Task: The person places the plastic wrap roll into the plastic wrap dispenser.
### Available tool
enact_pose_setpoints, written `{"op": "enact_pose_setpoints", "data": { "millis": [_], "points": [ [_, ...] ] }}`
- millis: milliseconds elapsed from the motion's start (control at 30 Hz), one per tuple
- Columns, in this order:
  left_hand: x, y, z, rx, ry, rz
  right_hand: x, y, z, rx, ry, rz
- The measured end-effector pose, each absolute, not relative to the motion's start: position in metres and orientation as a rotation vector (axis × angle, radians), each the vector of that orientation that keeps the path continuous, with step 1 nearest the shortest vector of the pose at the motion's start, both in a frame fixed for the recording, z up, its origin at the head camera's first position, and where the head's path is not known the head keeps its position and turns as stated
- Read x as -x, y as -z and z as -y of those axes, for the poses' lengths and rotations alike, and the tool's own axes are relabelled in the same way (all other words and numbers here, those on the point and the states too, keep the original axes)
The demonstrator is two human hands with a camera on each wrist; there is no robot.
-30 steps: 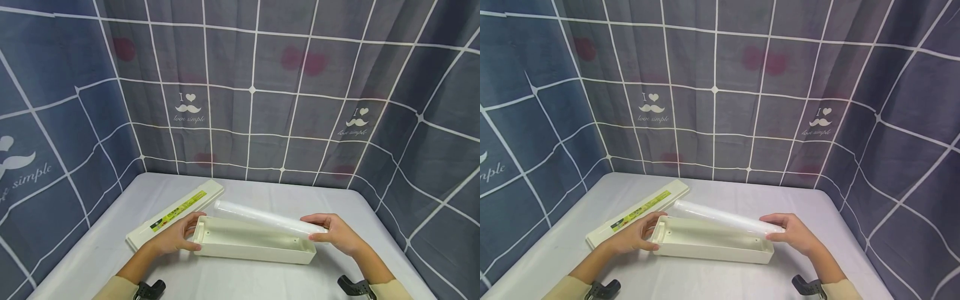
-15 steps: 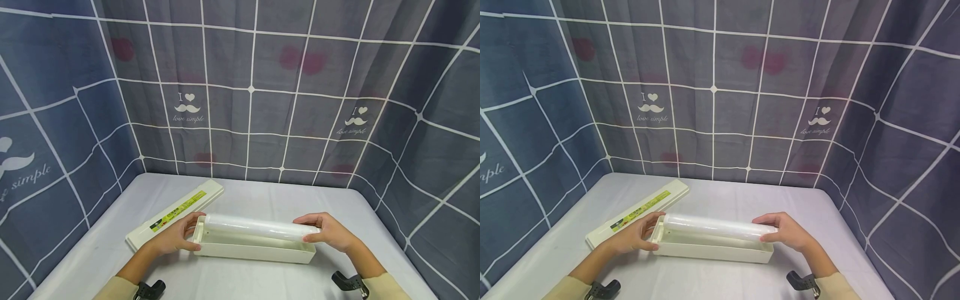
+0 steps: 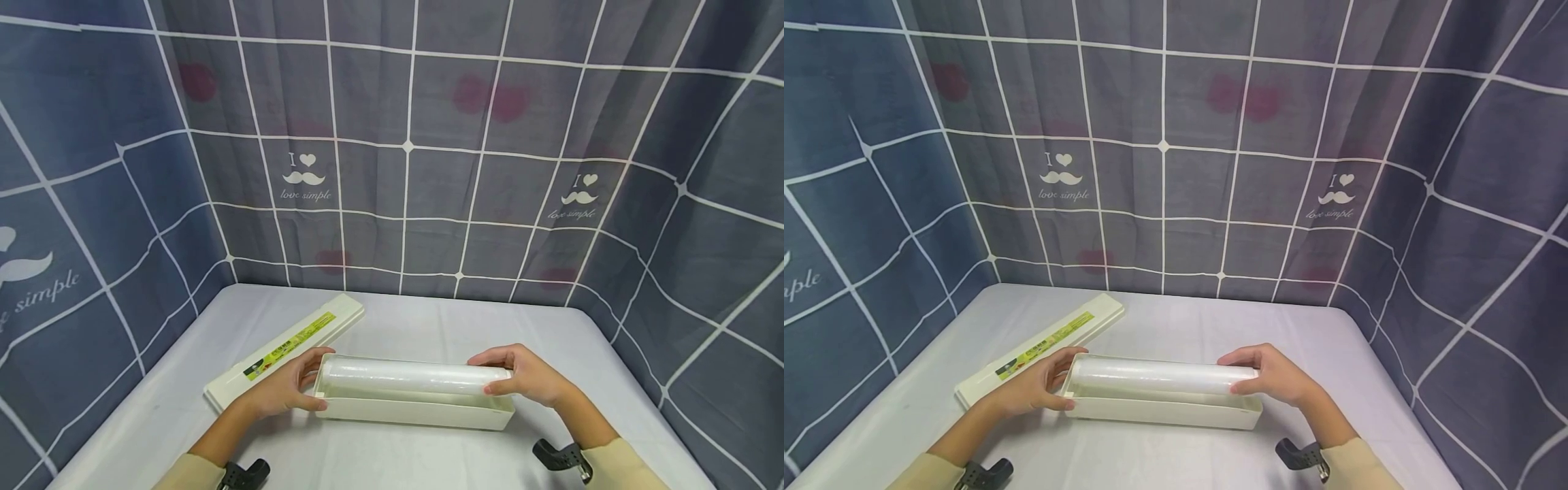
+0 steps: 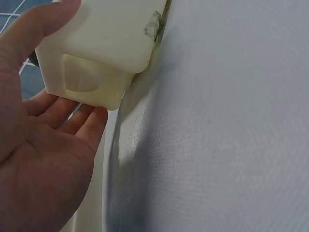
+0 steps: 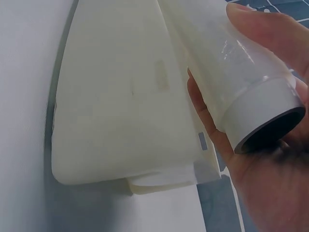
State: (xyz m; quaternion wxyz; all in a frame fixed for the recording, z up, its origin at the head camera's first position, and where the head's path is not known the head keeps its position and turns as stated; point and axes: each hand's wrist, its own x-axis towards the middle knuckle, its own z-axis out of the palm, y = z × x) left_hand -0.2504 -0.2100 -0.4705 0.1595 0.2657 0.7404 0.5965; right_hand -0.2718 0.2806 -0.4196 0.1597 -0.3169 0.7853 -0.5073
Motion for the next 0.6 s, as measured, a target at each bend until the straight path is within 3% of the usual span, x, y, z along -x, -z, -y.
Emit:
{"op": "enact_pose_setpoints", "data": {
  "millis": [600],
  "points": [
    [0.250, 0.470, 0.210, -0.769, -1.700, -2.108, 0.271, 0.420, -0.268, 0.926, 1.420, -2.234]
  ]
}}
